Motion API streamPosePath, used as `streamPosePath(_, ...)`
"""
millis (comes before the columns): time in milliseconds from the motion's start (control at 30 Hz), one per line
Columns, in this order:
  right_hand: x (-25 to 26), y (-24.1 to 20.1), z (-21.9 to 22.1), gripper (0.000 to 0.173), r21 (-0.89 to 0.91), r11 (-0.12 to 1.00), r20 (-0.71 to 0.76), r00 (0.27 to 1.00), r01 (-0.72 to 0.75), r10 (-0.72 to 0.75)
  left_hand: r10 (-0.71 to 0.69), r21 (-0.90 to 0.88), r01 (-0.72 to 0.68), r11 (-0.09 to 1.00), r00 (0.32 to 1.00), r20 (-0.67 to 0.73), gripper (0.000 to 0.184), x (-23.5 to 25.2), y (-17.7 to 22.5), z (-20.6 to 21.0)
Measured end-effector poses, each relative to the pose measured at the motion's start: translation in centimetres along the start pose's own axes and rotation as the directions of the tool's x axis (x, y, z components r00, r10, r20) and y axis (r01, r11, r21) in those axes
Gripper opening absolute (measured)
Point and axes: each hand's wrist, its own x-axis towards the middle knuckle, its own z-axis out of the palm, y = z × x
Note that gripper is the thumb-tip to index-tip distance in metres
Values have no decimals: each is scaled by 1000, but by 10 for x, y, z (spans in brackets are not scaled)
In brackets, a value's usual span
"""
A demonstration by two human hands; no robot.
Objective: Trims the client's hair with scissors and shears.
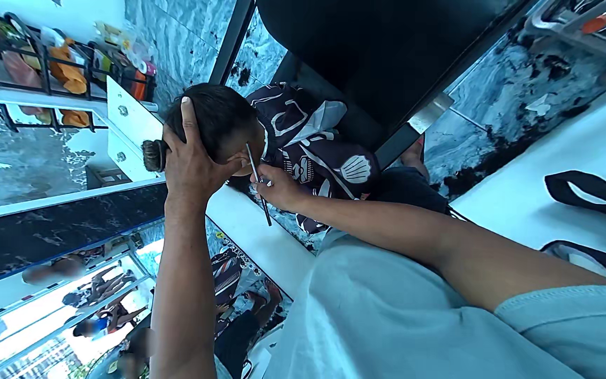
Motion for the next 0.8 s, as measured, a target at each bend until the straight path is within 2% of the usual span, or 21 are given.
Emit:
streamPosePath(533,2,0,4,19,47,999,20,1000,-24,23,6,-11,-6,1000,1000,9,145,1,-3,-1)
streamPosePath(700,4,3,4,19,132,988,25,996,-85,83,-10,-13,10,1000,1000,27,147,2,-2,-2)
streamPosePath(800,4,2,4,19,83,996,23,999,-42,40,8,-18,-8,1000,1000,12,146,3,-4,-1)
